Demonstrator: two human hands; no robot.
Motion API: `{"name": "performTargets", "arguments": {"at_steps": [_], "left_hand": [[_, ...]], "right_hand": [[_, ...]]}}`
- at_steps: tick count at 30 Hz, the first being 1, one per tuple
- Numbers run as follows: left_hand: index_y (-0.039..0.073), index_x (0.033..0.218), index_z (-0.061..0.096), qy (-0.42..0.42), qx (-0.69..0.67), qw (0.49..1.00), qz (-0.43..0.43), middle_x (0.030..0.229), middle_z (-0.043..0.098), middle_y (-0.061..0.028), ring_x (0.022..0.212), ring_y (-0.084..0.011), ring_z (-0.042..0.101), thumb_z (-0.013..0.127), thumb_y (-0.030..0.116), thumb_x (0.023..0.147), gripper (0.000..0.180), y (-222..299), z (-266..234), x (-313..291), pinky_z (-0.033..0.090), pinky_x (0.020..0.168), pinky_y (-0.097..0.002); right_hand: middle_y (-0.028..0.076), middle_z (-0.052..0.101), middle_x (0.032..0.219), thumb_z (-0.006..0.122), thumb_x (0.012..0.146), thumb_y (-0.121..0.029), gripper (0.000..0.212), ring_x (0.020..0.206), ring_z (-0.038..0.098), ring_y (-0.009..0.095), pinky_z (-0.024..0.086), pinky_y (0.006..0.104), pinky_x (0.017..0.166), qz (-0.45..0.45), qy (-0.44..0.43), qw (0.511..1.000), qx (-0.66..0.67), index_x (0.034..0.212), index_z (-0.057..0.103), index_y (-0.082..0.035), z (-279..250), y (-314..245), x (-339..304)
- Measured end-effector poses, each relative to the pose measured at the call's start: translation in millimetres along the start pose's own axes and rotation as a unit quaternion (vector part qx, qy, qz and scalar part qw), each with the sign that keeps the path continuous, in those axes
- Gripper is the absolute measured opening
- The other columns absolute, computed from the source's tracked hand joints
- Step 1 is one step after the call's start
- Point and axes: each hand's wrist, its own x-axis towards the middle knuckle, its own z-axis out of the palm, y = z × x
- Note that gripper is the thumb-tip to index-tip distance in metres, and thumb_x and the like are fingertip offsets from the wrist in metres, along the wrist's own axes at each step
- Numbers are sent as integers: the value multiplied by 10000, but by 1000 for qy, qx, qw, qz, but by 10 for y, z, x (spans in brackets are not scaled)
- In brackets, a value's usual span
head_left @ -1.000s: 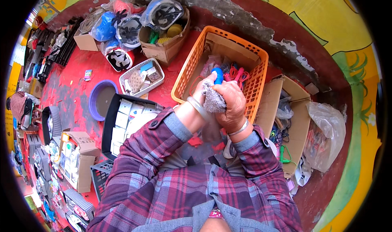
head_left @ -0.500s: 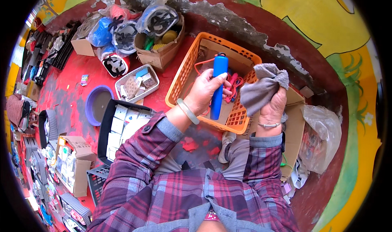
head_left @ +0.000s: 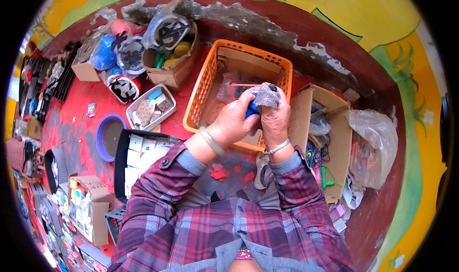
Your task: The person cleans jump rope handles and cords using a cloth, then coils the cords around the handles.
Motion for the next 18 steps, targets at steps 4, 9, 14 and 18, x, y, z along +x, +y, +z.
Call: {"name": "performTargets", "arguments": {"at_steps": [4,9,14,18], "left_hand": [[25,1019,495,-21,-104,994,-25,795,588,-66,654,-138,577,618,60,773,278,-113,-15,-8,476,602,-262],[49,971,496,-41,-328,932,-147,727,563,-29,590,-97,542,610,149,820,214,69,-236,71,446,543,-210],[91,933,514,22,-332,930,-156,724,562,-3,580,-69,528,590,202,852,157,19,-321,74,436,521,-197],[91,877,512,26,-307,937,-168,710,561,-4,555,-68,534,582,235,862,161,66,-309,-72,427,451,-181]], "right_hand": [[35,584,791,534,869,-414,449,746,514,95,434,260,674,7,24,999,-22,926,578,29,-51,-32,75],[68,612,983,464,930,-315,378,919,553,124,419,248,842,-27,-67,992,-103,1036,588,26,-533,-50,202],[123,605,936,541,807,-58,255,908,594,229,457,309,810,-105,111,905,-397,1051,613,-50,-1575,-673,-223],[125,610,1016,526,783,-25,300,952,587,215,445,287,833,-38,132,885,-445,1075,597,-28,-2440,-1203,-728]]}}
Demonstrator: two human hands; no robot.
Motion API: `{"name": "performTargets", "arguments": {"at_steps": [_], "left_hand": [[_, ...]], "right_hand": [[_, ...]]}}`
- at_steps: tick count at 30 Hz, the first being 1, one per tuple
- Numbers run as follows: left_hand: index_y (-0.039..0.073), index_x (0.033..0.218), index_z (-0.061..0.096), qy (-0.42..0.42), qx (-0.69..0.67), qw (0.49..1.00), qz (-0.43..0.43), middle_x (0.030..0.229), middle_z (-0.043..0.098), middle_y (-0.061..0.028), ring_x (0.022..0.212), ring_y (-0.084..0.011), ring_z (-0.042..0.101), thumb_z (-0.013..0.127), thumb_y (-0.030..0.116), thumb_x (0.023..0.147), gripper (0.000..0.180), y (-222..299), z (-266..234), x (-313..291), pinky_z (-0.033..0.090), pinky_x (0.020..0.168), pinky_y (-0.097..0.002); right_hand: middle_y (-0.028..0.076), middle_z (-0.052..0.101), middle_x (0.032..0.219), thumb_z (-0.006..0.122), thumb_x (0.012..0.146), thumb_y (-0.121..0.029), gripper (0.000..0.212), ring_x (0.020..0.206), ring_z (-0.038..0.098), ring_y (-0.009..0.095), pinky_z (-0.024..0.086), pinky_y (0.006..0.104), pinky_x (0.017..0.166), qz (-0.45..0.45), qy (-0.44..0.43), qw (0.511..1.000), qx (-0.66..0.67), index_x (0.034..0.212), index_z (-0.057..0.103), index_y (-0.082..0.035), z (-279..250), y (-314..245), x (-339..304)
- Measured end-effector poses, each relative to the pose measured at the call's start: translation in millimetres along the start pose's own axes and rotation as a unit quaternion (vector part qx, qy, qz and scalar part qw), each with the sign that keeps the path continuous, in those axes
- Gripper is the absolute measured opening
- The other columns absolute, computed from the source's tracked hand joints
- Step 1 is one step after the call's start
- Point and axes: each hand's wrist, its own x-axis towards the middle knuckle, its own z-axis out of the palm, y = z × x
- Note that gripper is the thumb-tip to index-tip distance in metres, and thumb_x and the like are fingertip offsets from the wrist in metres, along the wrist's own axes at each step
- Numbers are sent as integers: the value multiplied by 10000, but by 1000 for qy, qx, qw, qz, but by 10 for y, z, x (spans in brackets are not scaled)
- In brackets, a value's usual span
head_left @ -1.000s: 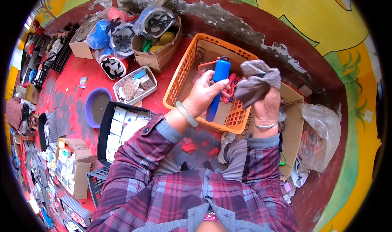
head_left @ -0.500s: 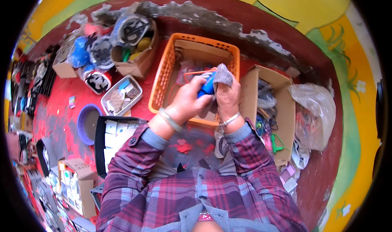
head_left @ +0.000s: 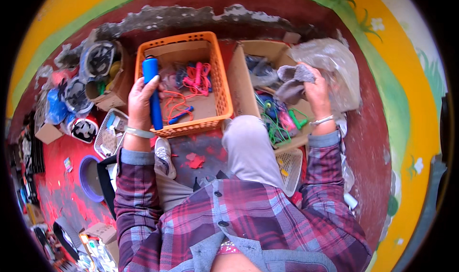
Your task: The person cleans jump rope handles and cords using a cloth, then coils the cords around the handles.
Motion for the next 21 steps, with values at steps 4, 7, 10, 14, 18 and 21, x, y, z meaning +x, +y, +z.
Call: {"name": "performTargets", "arguments": {"at_steps": [4,7,10,14,18,21], "left_hand": [[77,854,507,-6,-8,1000,-27,681,551,-17,520,-72,518,564,254,871,187,-121,33,-128,425,416,-191],[63,868,509,-31,25,997,-69,715,564,-25,565,-82,526,595,242,853,199,-171,5,-230,419,515,-207],[63,888,513,2,51,997,-51,718,563,-23,561,-90,525,618,245,836,216,-212,-48,-391,421,507,-214],[80,915,503,32,59,998,-13,716,548,-7,551,-80,525,592,220,853,177,-184,-17,-572,432,445,-208],[59,959,495,61,-7,997,36,718,579,-33,555,-91,543,635,182,824,230,-160,-153,-652,426,497,-211],[44,971,482,78,-17,996,46,719,584,-40,556,-88,543,644,165,815,256,-67,-192,-700,425,508,-206]], "right_hand": [[99,626,997,488,770,-35,322,907,584,161,439,266,828,125,-2,983,134,1070,596,4,-629,369,-294],[86,620,1014,494,776,-26,317,907,571,142,431,256,833,158,-28,983,90,1074,591,20,-987,765,-563],[78,620,1014,494,786,-31,308,903,570,139,427,249,832,138,29,985,102,1072,583,43,-953,869,-911],[79,620,1004,542,760,-44,311,914,565,141,430,262,827,212,92,971,62,1057,591,36,-763,1459,-1867],[162,624,898,605,706,-91,245,841,588,270,444,324,786,323,-24,930,-172,942,612,-27,-566,2175,-3024],[147,630,908,602,666,-41,335,853,590,252,443,313,795,348,-65,927,-124,1001,595,-47,-510,2388,-3268]]}}
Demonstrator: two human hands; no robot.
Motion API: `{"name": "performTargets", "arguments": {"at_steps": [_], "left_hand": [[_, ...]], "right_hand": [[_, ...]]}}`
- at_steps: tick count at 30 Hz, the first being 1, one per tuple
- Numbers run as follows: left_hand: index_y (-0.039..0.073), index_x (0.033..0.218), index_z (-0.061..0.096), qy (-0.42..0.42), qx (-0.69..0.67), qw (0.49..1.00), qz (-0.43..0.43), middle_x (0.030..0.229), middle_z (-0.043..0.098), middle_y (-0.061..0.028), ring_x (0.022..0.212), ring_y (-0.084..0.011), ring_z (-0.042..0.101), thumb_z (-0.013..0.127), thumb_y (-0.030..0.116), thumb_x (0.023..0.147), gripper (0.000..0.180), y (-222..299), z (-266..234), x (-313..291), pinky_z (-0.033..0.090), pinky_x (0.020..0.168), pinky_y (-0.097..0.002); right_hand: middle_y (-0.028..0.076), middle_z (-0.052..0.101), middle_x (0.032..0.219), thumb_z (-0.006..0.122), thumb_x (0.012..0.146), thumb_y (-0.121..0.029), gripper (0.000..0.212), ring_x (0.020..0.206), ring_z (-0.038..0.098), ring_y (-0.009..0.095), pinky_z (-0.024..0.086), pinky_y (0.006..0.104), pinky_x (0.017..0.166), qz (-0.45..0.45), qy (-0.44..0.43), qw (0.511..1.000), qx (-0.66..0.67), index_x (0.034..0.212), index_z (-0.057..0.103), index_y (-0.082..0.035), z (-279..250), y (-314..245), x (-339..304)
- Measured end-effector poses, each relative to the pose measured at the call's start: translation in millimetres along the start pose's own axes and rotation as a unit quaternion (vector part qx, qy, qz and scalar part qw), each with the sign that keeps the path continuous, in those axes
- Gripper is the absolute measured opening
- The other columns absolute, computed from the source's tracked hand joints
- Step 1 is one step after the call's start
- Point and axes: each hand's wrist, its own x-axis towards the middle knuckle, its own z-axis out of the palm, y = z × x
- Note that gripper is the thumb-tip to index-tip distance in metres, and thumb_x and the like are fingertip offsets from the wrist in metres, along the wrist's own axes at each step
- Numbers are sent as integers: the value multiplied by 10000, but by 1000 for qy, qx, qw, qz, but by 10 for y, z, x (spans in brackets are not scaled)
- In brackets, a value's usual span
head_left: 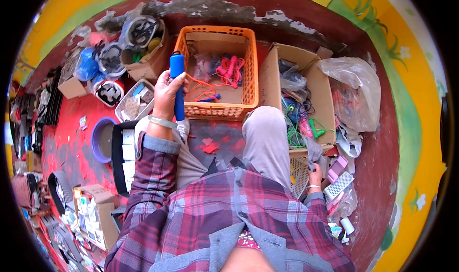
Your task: The person cleans jump rope handles and cords using a cloth, then coils the cords around the handles.
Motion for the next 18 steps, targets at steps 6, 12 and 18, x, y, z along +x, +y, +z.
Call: {"name": "performTargets", "arguments": {"at_steps": [6,12,18], "left_hand": [[48,979,482,-5,-3,1000,23,754,587,-40,582,-92,553,646,131,800,257,56,-72,-57,446,501,-208],[37,1022,470,-17,-23,999,36,767,584,-52,591,-110,558,628,75,795,279,139,-80,-56,444,542,-221],[29,1037,463,-12,-47,997,65,762,584,-63,596,-115,557,622,82,809,283,306,-93,-127,449,565,-225]], "right_hand": [[95,612,936,446,633,134,426,733,599,174,477,247,565,99,-123,973,168,1020,563,1,-244,-277,238],[66,628,768,465,746,28,225,601,596,156,490,283,501,200,-255,945,35,912,609,-16,-485,-805,331],[61,616,695,459,781,-9,185,574,572,120,481,276,475,-38,-234,971,-14,830,637,-21,-413,-2010,513]]}}
